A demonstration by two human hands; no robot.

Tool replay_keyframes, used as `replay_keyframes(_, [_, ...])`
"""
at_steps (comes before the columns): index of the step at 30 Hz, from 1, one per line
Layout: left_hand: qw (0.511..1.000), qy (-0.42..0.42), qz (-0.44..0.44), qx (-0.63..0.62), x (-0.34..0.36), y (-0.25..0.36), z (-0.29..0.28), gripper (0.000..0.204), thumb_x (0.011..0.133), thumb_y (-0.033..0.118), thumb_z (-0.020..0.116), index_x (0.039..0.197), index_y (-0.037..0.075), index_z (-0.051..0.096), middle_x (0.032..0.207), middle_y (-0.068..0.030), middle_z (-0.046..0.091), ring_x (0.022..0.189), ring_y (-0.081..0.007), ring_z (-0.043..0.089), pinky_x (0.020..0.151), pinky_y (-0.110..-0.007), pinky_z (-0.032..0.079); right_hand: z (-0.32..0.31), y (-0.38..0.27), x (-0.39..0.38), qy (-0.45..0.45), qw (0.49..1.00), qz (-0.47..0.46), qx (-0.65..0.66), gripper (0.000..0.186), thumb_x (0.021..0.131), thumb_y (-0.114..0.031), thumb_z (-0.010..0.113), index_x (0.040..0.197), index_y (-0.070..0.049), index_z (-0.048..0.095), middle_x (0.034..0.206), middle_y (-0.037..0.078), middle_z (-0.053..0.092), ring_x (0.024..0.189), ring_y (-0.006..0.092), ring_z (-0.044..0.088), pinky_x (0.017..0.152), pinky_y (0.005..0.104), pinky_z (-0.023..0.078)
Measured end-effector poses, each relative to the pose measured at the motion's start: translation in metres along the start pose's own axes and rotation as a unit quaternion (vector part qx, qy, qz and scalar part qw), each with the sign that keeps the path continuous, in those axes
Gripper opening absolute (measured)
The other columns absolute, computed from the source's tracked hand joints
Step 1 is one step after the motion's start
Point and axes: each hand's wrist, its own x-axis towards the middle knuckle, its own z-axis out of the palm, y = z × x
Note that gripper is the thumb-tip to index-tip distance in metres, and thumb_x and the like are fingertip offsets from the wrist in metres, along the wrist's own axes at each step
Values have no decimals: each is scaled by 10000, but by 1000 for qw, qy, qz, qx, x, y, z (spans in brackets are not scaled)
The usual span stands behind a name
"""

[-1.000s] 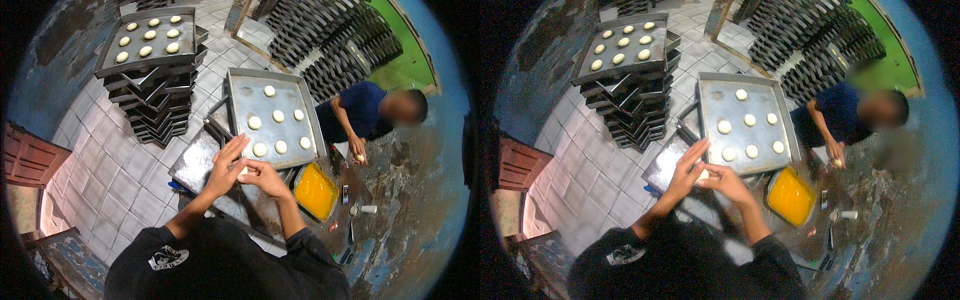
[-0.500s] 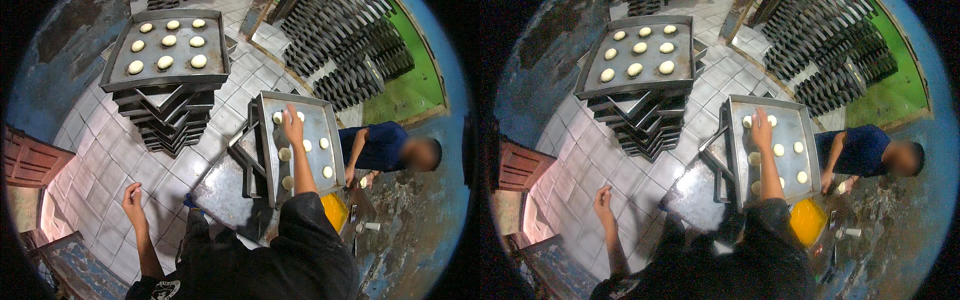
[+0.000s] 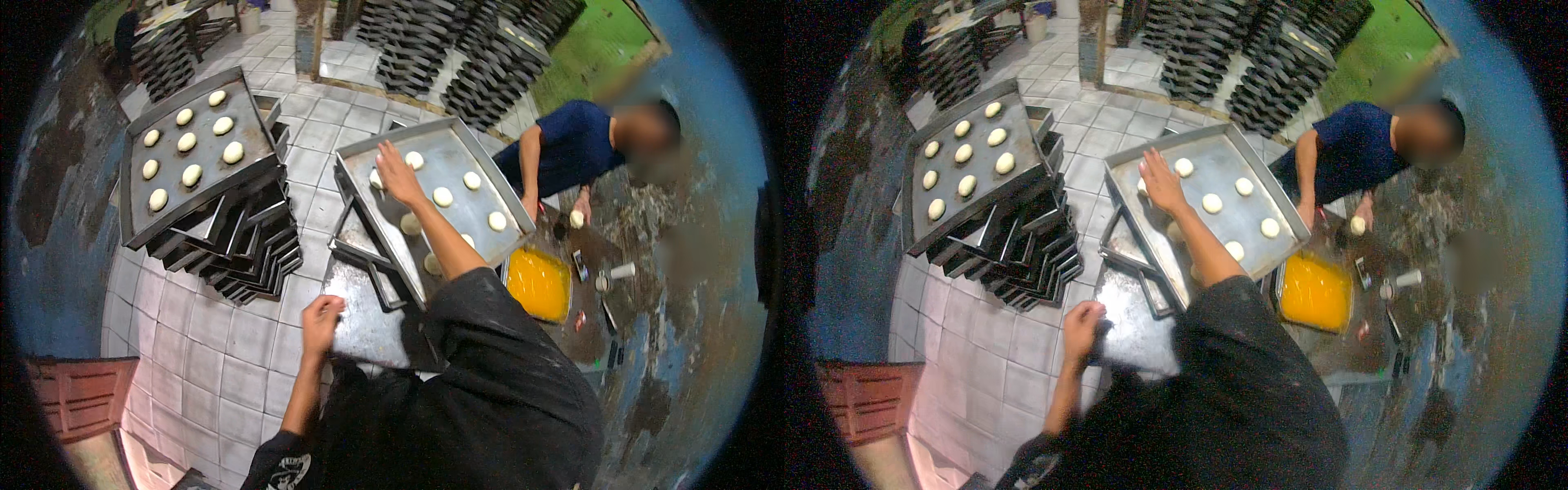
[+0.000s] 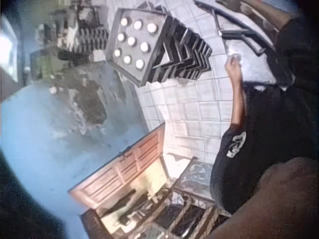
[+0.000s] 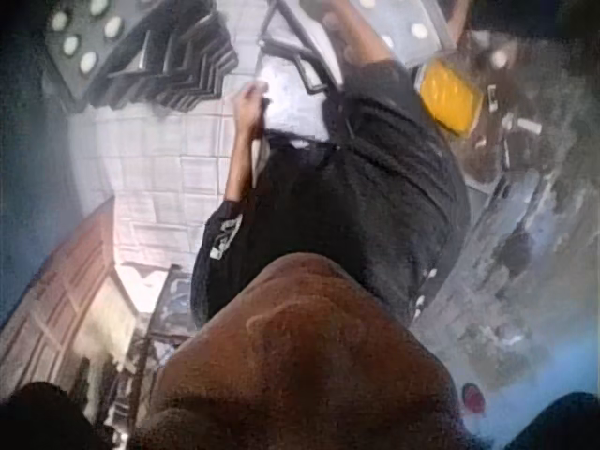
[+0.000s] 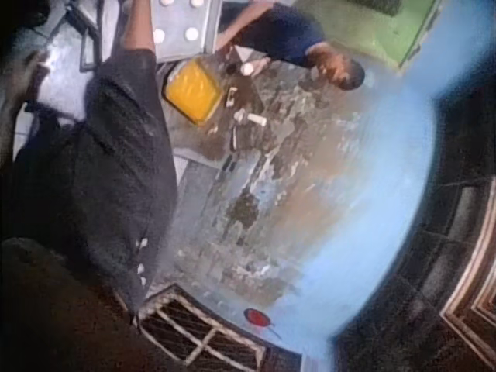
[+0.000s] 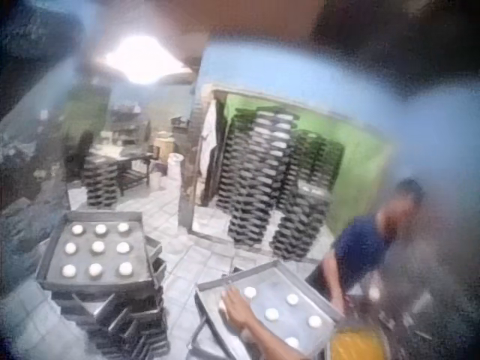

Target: The person prepares buns by dipping pieces of dough into a yellow liquid and placing them onto metal trays.

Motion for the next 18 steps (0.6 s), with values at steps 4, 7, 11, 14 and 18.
replay_keyframes(4, [985, -113, -124, -25, 14, -15, 91, 561, 1013, 406, 645, 1336, -41, 539, 1084, -112, 688, 973, -151, 632, 825, -289, 511, -78, -38, -109, 98, 965, 15, 244, 483, 1093, -369, 458, 1392, -12, 586, 1371, 176, 632, 1305, 292, 576, 1108, 352, 420])
replay_keyframes(7, [978, -87, -186, -23, 4, -14, 153, 638, 980, 458, 672, 1325, -56, 519, 1163, -135, 639, 1060, -186, 599, 889, -329, 518, -121, -30, -210, 168, 908, 120, 365, 374, 1085, -277, 513, 1297, 0, 648, 1108, 128, 744, 1016, 165, 698, 936, 299, 524])
replay_keyframes(11, [978, -97, -164, -85, 18, -27, 185, 365, 915, 251, 726, 1100, -27, 579, 1029, -171, 676, 790, -226, 714, 627, -311, 573, -139, 30, -317, 250, 891, 223, 307, 284, 1049, -215, 576, 1181, 0, 707, 896, 83, 748, 782, 132, 689, 753, 273, 550])
replay_keyframes(14, [993, -46, -69, -79, 18, 31, 190, 351, 955, 342, 643, 996, -5, 607, 724, -110, 633, 598, -210, 688, 535, -285, 529, -138, 63, -351, 248, 910, 269, 193, 247, 1002, -210, 613, 1104, -17, 730, 815, 120, 742, 749, 190, 709, 726, 325, 549])
replay_keyframes(18, [996, -27, -58, -60, 32, 115, 188, 397, 931, 410, 680, 744, 94, 527, 748, -188, 686, 577, -248, 698, 510, -310, 548, -131, 87, -337, 174, 954, 243, 21, 201, 926, -189, 632, 1044, -89, 760, 915, 209, 741, 860, 409, 716, 790, 482, 554])
